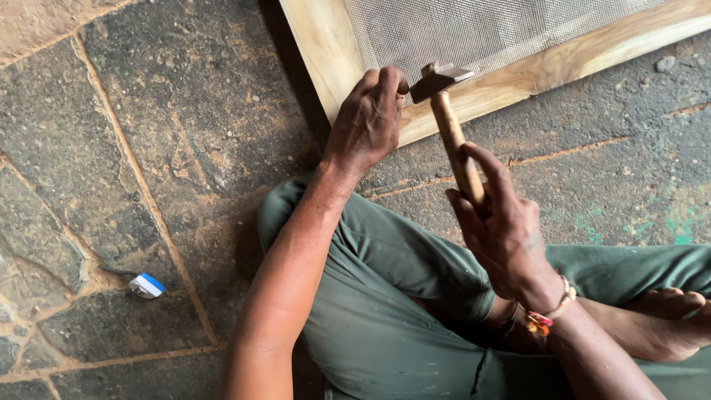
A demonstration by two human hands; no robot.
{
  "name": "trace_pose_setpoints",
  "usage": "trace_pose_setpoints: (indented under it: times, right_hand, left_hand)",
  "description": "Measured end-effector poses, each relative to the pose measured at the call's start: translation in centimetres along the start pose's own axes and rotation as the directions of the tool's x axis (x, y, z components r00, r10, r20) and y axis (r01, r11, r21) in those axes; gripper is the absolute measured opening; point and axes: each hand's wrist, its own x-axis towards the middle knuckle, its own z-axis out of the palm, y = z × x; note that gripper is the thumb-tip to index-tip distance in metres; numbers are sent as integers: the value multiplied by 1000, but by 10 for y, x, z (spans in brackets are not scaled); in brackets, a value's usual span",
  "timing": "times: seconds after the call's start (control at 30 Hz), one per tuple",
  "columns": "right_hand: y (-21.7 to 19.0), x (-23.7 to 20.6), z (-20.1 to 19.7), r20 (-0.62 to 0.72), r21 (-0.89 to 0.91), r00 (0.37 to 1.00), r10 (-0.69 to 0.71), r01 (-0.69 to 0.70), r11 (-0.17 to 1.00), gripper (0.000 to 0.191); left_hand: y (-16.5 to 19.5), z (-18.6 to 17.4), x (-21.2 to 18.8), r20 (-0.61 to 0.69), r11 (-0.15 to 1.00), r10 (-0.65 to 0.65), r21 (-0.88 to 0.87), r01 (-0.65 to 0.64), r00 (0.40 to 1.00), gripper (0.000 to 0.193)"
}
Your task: The person sits on a stone floor and uses a hammer to drive nails through a metal mesh screen into a wooden frame. They repeatedly pick up nails, position them along the frame's edge, and hammer them in to secure the screen.
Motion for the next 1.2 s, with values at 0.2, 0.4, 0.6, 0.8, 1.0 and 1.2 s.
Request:
trace_pose_setpoints:
  times: [0.2,0.4,0.6,0.8,1.0,1.2]
  right_hand:
    - [-8,4,7,66,-15,995,79,-78,997,60]
    - [-2,3,9,-21,-21,985,-172,171,985,53]
    - [0,4,9,-64,5,989,-136,136,991,51]
    - [2,5,7,-40,-25,995,-89,88,996,54]
    - [5,-1,8,-81,3,995,-53,53,999,58]
    - [7,-3,7,-109,23,994,-10,13,1000,61]
  left_hand:
    - [3,-2,-4,-50,990,-93,-112,87,994,24]
    - [0,-3,-6,-27,977,-134,-170,128,991,29]
    - [1,-5,-5,-20,959,-204,-207,195,979,32]
    - [1,-17,-4,73,854,-450,-257,453,890,42]
    - [-27,-30,-10,-379,668,-681,30,744,627,59]
    - [-43,-17,-16,-182,586,-786,87,806,591,87]
